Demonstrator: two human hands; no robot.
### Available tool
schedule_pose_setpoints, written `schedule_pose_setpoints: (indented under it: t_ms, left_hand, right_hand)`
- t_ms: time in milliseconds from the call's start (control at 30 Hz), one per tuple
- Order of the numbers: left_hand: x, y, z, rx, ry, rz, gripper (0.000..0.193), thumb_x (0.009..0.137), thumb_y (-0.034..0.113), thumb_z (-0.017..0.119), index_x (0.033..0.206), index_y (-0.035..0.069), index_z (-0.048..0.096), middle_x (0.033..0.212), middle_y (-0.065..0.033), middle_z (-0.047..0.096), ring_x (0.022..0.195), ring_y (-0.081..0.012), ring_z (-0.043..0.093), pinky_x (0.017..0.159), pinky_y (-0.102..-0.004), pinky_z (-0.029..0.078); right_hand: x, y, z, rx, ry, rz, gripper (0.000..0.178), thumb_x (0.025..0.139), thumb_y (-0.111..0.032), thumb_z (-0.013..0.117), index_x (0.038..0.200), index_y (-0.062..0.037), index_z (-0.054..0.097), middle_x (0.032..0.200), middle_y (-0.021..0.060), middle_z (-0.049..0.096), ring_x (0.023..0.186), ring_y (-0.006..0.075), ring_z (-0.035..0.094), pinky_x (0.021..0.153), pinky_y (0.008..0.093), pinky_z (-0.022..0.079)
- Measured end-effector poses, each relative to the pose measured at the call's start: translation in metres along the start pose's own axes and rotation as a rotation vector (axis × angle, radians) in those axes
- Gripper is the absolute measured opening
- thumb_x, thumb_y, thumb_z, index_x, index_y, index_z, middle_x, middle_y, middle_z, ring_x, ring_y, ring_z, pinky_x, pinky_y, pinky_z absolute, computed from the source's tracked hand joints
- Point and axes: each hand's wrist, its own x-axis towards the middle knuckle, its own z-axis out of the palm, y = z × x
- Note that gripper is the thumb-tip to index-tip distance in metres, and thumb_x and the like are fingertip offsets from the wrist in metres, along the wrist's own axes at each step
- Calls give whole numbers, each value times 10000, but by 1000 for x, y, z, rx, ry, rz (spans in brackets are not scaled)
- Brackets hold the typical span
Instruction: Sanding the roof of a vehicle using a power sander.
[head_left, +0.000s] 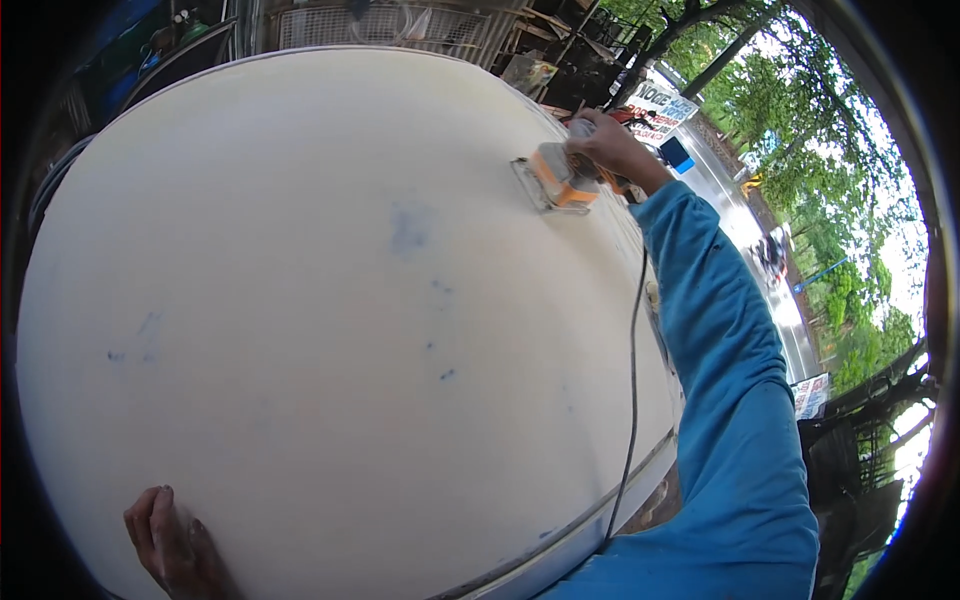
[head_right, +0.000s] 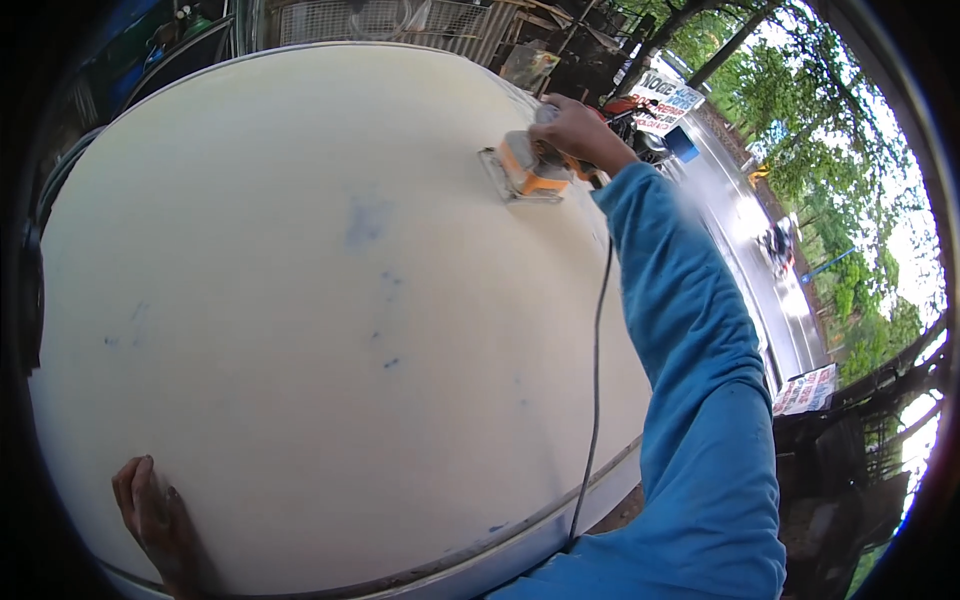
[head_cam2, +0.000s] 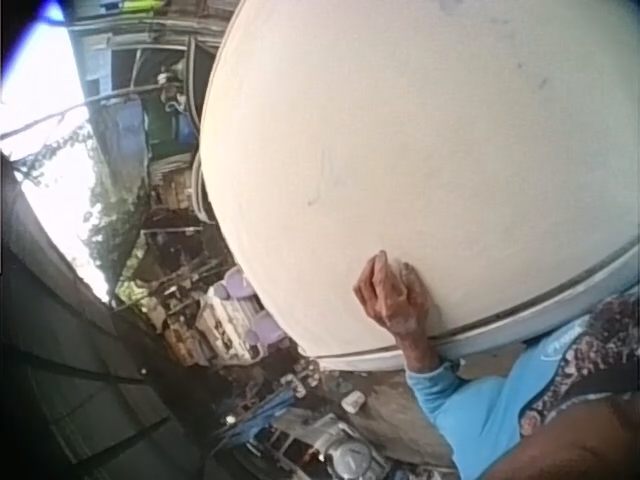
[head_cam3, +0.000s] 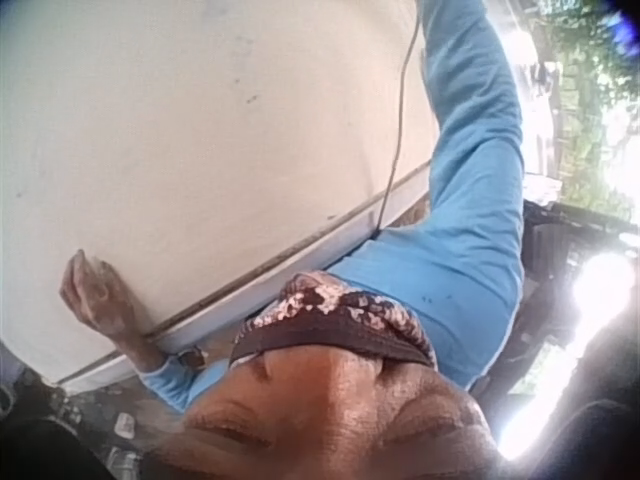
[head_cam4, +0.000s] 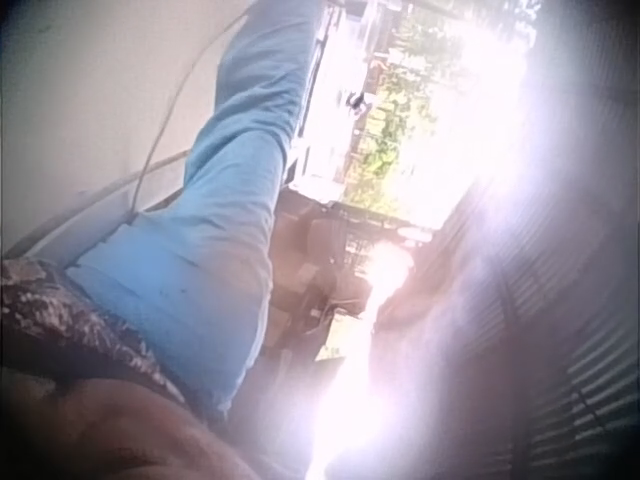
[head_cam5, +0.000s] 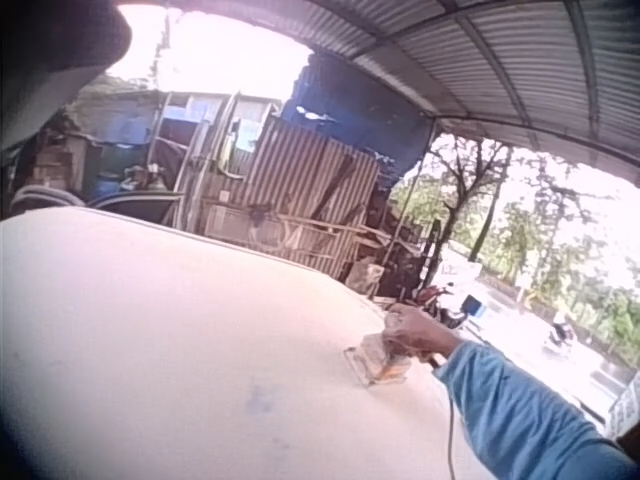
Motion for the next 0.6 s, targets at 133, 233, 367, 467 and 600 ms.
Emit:
schedule_pose_setpoints:
  t_ms: [133,233,367,467,600]
  left_hand:
    - [0,13,-2,-6,1,-19,391,852,100,555,1200,-79,574,1205,-211,538,1133,-372,515,1010,-467,399]
    - [-1,27,-5,-21,13,-86,395,856,111,551,1201,-79,575,1196,-213,541,1127,-373,514,1011,-469,396]
    - [7,29,-8,-14,15,-42,383,829,52,568,1190,-74,582,1172,-210,558,1106,-370,526,985,-469,418]
    - [9,27,-10,-6,22,-6,391,790,-22,585,1178,-69,591,1149,-205,575,1082,-364,542,954,-468,442]
    - [9,26,-9,12,41,63,402,774,-56,592,1176,-63,600,1151,-206,582,1080,-365,551,950,-467,454]
  right_hand:
    - [-8,58,-9,48,-3,76,667,731,-395,748,1284,-48,608,1126,224,680,1013,334,665,922,396,514]
    - [-13,98,-10,35,-1,130,666,724,-389,752,1274,-43,604,1111,210,681,1000,312,665,910,387,514]
    - [-20,114,-12,-12,-11,249,669,723,-383,750,1265,-21,600,1102,209,681,991,302,663,902,389,512]
    - [-31,89,-13,34,18,164,593,724,-342,755,1189,-7,604,1037,181,675,921,268,650,835,375,517]
    - [-64,28,-17,161,2,97,612,721,-314,768,1227,-17,596,1010,163,670,890,262,648,823,365,521]
